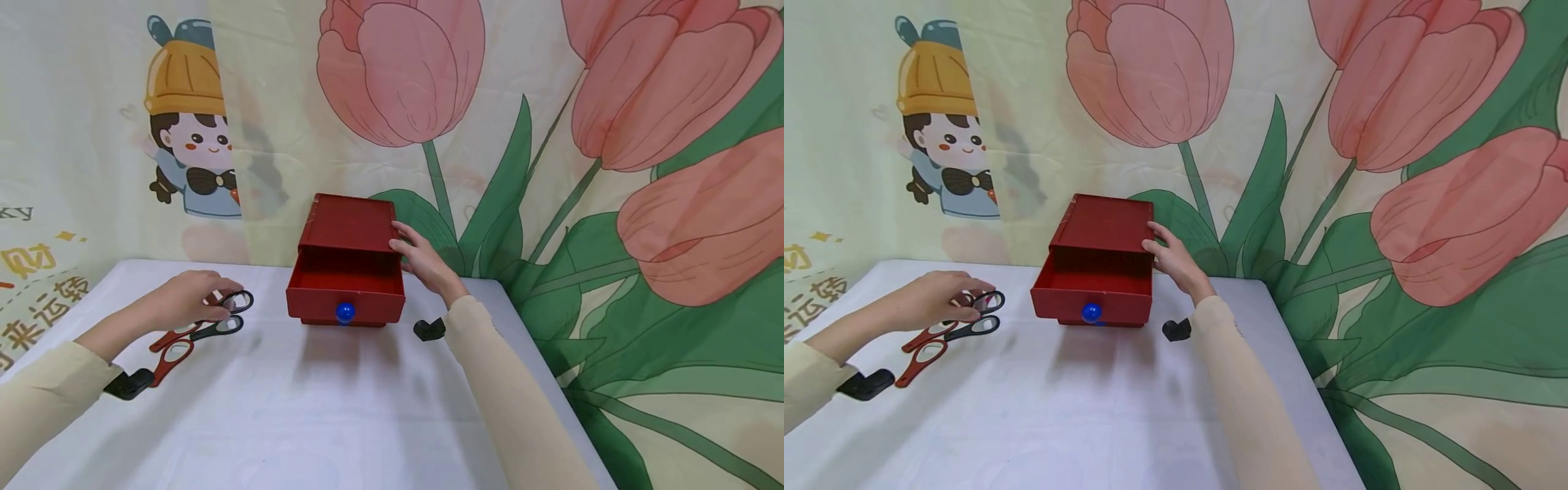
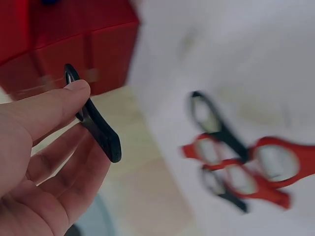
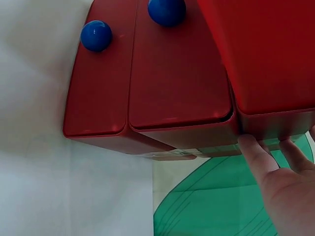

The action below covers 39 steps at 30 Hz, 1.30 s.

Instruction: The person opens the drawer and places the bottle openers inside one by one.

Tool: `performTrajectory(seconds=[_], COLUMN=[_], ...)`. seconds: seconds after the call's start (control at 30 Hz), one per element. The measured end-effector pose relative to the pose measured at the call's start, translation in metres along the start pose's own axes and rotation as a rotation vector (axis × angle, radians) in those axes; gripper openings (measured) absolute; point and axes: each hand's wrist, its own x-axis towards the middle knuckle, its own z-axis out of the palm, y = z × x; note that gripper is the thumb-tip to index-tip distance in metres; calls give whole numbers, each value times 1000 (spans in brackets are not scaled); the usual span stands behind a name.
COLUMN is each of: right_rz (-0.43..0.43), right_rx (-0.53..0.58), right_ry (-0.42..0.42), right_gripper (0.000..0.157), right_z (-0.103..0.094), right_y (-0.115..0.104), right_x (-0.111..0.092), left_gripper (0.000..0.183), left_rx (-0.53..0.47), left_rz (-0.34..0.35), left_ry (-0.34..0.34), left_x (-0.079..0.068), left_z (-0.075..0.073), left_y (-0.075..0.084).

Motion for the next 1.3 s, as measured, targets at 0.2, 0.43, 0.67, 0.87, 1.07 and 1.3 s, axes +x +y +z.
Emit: performTrajectory(seconds=[0.2, 0.43, 0.67, 0.87, 1.07, 1.3], right_rz=[-5, -15, -12, -9, -7, -6], right_rx=[-4, 1, 3, 14, 20, 27], right_ry=[7, 6, 10, 9, 10, 5], right_gripper=[62, 63, 62, 62, 61, 62], right_z=[0, 2, 1, 0, -1, 0], right_y=[1, 1, 3, 5, 3, 3], right_x=[1, 2, 3, 3, 1, 0], left_gripper=[47, 47, 47, 47, 45, 47], left_rx=[22, 20, 14, 5, 47, 94], left_rz=[40, 49, 93, 126, 178, 227], left_ry=[30, -13, -41, -74, -84, -100], left_x=[19, 38, 59, 73, 87, 102], left_z=[-43, -74, -82, -84, -83, -77], left_y=[31, 62, 95, 114, 132, 152])
